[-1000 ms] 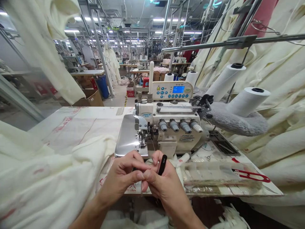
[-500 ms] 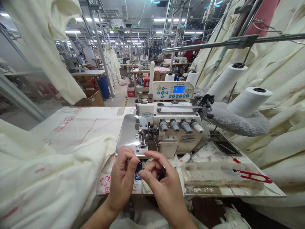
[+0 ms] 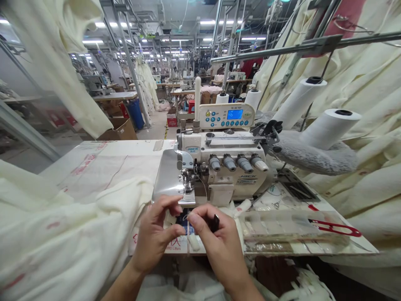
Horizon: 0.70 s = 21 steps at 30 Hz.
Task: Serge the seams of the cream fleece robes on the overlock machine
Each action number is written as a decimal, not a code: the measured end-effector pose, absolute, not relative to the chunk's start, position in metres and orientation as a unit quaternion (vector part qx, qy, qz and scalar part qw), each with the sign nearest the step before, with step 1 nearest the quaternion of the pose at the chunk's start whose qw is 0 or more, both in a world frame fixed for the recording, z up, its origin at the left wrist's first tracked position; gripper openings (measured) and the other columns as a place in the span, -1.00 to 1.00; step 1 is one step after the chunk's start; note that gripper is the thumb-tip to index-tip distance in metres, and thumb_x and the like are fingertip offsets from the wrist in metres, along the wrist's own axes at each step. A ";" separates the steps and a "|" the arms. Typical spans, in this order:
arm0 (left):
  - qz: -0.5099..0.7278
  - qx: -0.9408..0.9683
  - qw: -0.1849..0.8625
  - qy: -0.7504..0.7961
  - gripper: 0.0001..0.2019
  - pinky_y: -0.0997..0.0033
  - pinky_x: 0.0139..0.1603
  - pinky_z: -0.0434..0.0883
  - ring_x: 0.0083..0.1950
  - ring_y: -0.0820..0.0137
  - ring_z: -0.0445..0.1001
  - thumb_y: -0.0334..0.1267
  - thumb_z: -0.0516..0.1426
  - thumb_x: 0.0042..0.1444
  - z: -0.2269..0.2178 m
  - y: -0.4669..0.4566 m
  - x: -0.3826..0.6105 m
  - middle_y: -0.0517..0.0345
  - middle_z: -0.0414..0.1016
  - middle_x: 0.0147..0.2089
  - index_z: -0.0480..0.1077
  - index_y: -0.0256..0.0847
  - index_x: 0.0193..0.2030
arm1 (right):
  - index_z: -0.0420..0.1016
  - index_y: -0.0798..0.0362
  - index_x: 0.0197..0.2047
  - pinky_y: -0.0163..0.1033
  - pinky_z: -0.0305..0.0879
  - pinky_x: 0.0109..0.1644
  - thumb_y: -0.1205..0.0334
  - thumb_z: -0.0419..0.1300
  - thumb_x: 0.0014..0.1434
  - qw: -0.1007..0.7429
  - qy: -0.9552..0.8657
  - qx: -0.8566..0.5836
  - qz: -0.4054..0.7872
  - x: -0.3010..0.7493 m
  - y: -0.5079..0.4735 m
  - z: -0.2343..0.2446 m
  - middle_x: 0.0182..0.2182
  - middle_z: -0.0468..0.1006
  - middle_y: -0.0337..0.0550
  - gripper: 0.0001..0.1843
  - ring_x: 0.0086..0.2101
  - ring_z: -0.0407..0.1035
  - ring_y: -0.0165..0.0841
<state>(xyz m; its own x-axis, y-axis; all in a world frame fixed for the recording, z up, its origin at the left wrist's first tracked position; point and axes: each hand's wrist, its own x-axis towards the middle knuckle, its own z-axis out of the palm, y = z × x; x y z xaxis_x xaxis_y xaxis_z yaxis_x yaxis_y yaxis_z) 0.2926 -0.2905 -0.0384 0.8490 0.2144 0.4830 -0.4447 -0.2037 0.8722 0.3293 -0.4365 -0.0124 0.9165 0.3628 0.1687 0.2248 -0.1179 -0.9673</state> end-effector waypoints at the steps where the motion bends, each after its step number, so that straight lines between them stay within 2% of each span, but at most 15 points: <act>1: 0.246 0.722 0.641 -0.087 -0.58 0.46 -0.20 0.32 -0.25 0.41 0.34 -0.13 0.27 -0.03 -0.039 -0.292 0.293 0.16 0.38 -0.26 0.41 -0.07 0.01 | 0.39 0.07 -0.51 -0.39 0.06 -0.54 0.01 0.17 0.13 0.643 -0.192 -0.739 0.061 0.329 -0.437 -0.014 -0.62 0.28 -0.32 -0.67 -0.59 0.11 -0.50; 4: 0.241 0.703 0.664 -0.079 -0.70 0.48 -0.23 0.34 -0.26 0.43 0.38 -0.27 0.28 -0.03 -0.038 -0.298 0.296 0.17 0.43 -0.29 0.49 -0.07 -0.10 | 0.39 0.07 -0.50 -0.40 0.00 -0.57 0.01 0.19 0.11 0.666 -0.176 -0.721 0.069 0.330 -0.436 -0.017 -0.64 0.25 -0.34 -0.68 -0.61 0.06 -0.52; 8: 0.285 0.700 0.652 -0.054 -0.95 0.48 -0.33 0.33 -0.34 0.44 0.39 -0.31 0.24 0.04 -0.036 -0.306 0.298 0.16 0.45 -0.39 0.54 -0.17 -0.33 | 0.39 0.08 -0.52 -0.39 0.00 -0.57 0.00 0.20 0.10 0.682 -0.164 -0.709 0.075 0.330 -0.436 -0.016 -0.65 0.23 -0.33 -0.67 -0.61 0.06 -0.52; 11: 0.317 0.729 0.605 -0.047 -0.92 0.47 -0.33 0.31 -0.35 0.44 0.38 -0.31 0.19 0.10 -0.034 -0.307 0.297 0.17 0.44 -0.40 0.50 -0.19 -0.38 | 0.39 0.07 -0.53 -0.38 0.10 -0.53 0.00 0.20 0.10 0.659 -0.182 -0.728 0.053 0.330 -0.437 -0.013 -0.63 0.28 -0.30 -0.67 -0.58 0.13 -0.48; 16: 0.355 0.808 0.466 -0.061 -0.83 0.41 -0.24 0.26 -0.31 0.41 0.33 -0.34 0.05 0.21 -0.029 -0.303 0.295 0.15 0.38 -0.40 0.36 -0.23 -0.41 | 0.43 0.06 -0.51 -0.38 0.19 -0.46 0.06 0.17 0.14 0.601 -0.220 -0.769 0.003 0.329 -0.438 -0.011 -0.59 0.38 -0.27 -0.71 -0.53 0.24 -0.43; 21: 0.312 0.843 0.437 -0.027 -0.73 0.42 -0.30 0.17 -0.34 0.42 0.25 -0.33 -0.08 0.27 -0.032 -0.304 0.296 0.17 0.26 -0.44 0.17 -0.21 -0.48 | 0.44 0.05 -0.47 -0.40 0.19 -0.43 0.08 0.15 0.17 0.585 -0.234 -0.777 0.002 0.329 -0.436 -0.014 -0.55 0.43 -0.29 -0.73 -0.50 0.28 -0.45</act>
